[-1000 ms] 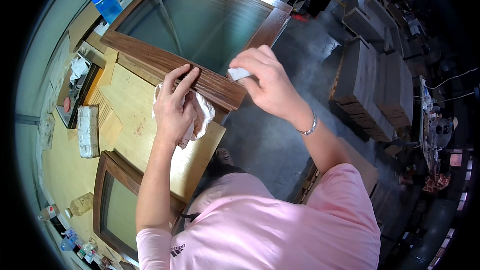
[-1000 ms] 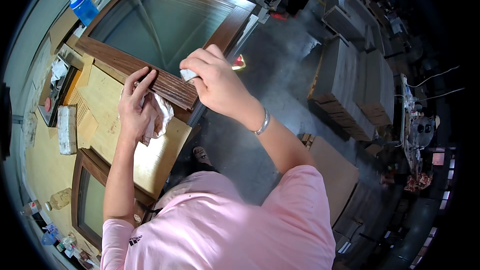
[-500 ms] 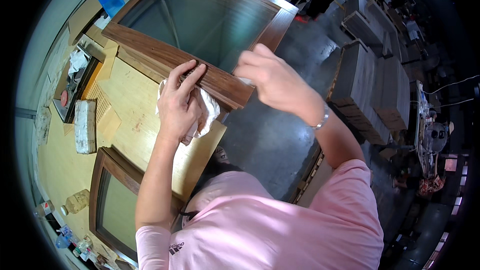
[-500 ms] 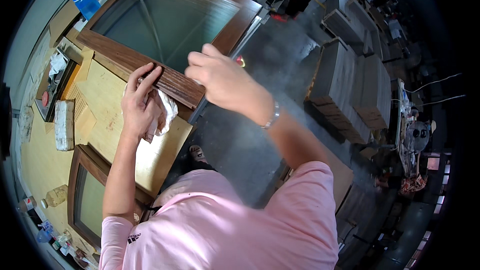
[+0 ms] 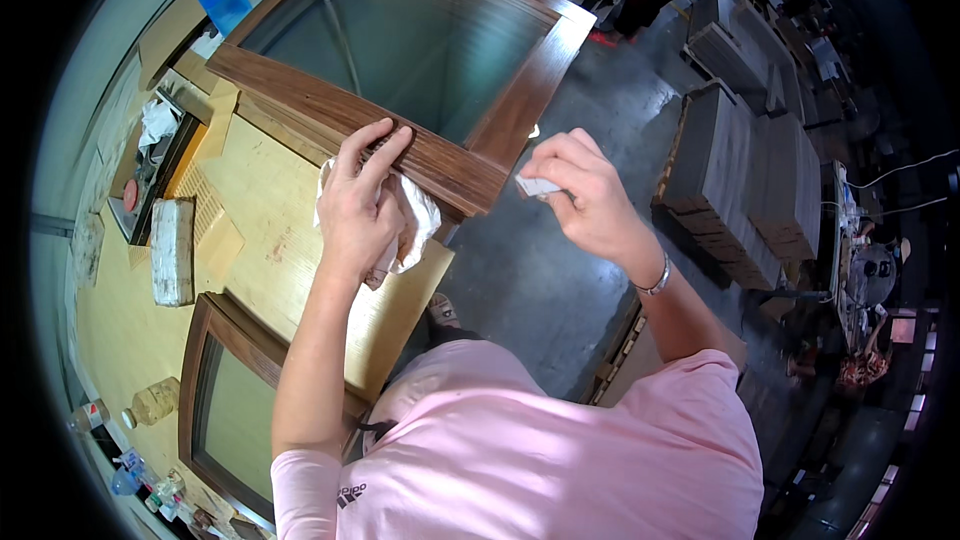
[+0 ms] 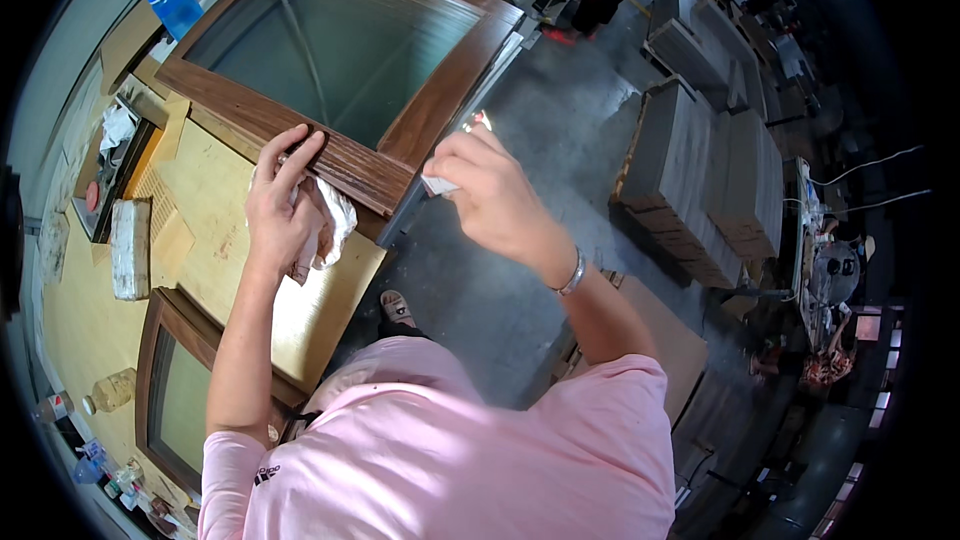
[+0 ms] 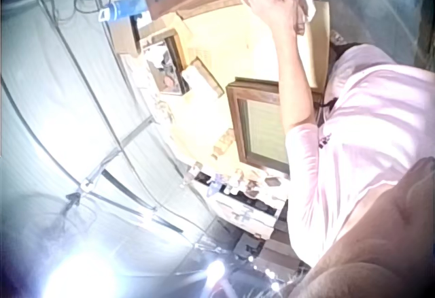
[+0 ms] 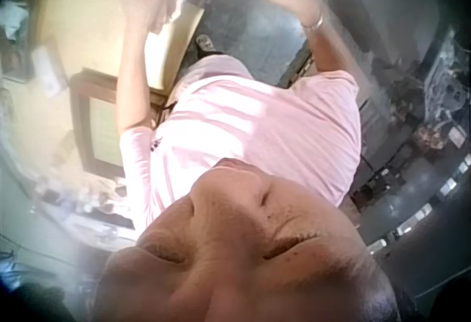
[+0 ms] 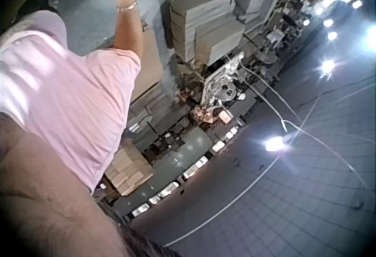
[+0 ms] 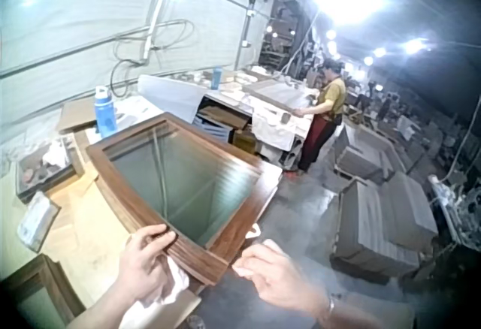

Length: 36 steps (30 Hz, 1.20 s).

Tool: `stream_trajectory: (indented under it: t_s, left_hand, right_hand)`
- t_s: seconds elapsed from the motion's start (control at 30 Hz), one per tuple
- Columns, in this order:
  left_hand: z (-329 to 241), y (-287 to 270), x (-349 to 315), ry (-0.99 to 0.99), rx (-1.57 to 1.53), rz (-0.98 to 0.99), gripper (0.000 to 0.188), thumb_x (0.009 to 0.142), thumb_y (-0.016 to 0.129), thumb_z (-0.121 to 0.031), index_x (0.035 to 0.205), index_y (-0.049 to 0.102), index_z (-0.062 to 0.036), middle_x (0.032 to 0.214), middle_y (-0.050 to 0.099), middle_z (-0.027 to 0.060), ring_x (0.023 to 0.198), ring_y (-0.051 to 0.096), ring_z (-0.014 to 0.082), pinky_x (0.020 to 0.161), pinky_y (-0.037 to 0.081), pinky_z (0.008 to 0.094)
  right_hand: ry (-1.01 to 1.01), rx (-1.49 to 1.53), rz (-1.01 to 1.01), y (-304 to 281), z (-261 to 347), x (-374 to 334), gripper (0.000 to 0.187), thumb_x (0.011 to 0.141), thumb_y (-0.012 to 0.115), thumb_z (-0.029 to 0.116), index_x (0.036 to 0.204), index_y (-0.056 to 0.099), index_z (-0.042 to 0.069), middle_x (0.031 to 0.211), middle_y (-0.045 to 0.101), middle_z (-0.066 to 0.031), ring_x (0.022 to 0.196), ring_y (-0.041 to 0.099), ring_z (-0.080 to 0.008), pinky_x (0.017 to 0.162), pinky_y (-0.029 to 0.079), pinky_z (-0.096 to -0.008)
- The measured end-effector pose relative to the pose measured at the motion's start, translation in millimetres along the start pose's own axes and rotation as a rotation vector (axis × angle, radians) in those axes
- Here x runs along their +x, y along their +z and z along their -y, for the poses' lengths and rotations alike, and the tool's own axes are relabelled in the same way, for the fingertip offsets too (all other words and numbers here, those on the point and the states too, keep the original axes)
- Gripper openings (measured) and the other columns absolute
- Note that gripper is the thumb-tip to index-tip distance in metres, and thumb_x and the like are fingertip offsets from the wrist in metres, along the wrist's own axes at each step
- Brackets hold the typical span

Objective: The person wipes the wooden frame and glass of a cabinet door using a cloth, occasionally using a small tool to scrape debris from the edges of the glass and apply liquid from a bottle to the cloth.

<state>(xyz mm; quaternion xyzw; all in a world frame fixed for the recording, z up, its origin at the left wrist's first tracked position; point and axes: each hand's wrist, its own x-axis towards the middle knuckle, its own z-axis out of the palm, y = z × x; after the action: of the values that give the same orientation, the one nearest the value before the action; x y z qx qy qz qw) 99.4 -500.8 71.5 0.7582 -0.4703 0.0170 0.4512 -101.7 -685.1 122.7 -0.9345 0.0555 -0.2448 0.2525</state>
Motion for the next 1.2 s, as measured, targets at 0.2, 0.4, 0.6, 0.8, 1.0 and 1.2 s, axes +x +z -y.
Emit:
stream_trajectory:
  t_s: [0.2,0.4,0.6,0.8,1.0,1.2]
  left_hand:
    - [2.7,3.3,-1.1,-0.026,-0.049,0.040,0.057,0.077,0.051,0.012,0.125,0.068,-0.0137,0.135,0.056,0.0064,0.112,0.061,0.0250,0.093,0.051,0.0333]
    - [-6.0,-14.7,6.3,0.002,-0.056,0.059,0.044,0.082,0.061,0.006,0.122,0.068,-0.0112,0.124,0.063,0.0089,0.107,0.064,0.0276,0.091,0.052,0.0366]
    - [-71.1,-25.4,48.3,0.250,-0.190,-0.041,0.022,0.080,0.069,0.007,0.101,0.066,0.0004,0.102,0.067,0.0135,0.091,0.067,0.0279,0.081,0.053,0.0346]
    - [-16.3,-16.8,44.8,0.146,0.299,0.058,0.019,0.083,0.068,0.002,0.100,0.068,-0.0036,0.104,0.068,0.0074,0.097,0.066,0.0268,0.087,0.051,0.0366]
    - [-4.9,-14.1,34.0,0.150,0.257,0.001,0.014,0.084,0.067,0.000,0.098,0.068,-0.0035,0.104,0.068,0.0072,0.097,0.065,0.0280,0.086,0.050,0.0377]
    - [-1.8,-11.0,31.7,0.149,0.221,-0.034,0.012,0.085,0.067,0.001,0.097,0.067,-0.0015,0.103,0.067,0.0095,0.096,0.066,0.0295,0.085,0.051,0.0377]
  right_hand:
    - [-0.003,0.085,-0.130,28.6,15.6,-6.8,0.031,0.068,0.068,-0.012,0.097,0.070,0.001,0.097,0.064,-0.0098,0.091,0.060,-0.0267,0.080,0.050,-0.0337]
    - [0.138,0.241,-0.363,8.1,-7.3,6.7,0.020,0.083,0.066,-0.004,0.103,0.066,0.001,0.100,0.063,-0.0061,0.089,0.062,-0.0150,0.078,0.050,-0.0272]
    - [0.328,0.347,-0.331,11.7,-47.3,85.7,0.021,0.082,0.070,0.005,0.102,0.064,0.002,0.100,0.066,-0.0155,0.088,0.067,-0.0292,0.077,0.053,-0.0347]
    - [-0.161,0.202,-0.388,29.9,27.9,18.1,0.033,0.067,0.073,-0.003,0.099,0.063,0.001,0.094,0.059,-0.0123,0.081,0.059,-0.0315,0.071,0.050,-0.0391]
    - [-0.051,0.102,-0.417,60.9,36.0,-17.2,0.038,0.060,0.070,-0.007,0.097,0.063,0.002,0.092,0.057,-0.0105,0.080,0.059,-0.0293,0.065,0.051,-0.0382]
    - [0.014,0.022,-0.406,52.4,40.1,-29.9,0.034,0.059,0.069,-0.007,0.091,0.062,0.001,0.087,0.056,-0.0113,0.076,0.059,-0.0307,0.062,0.050,-0.0390]
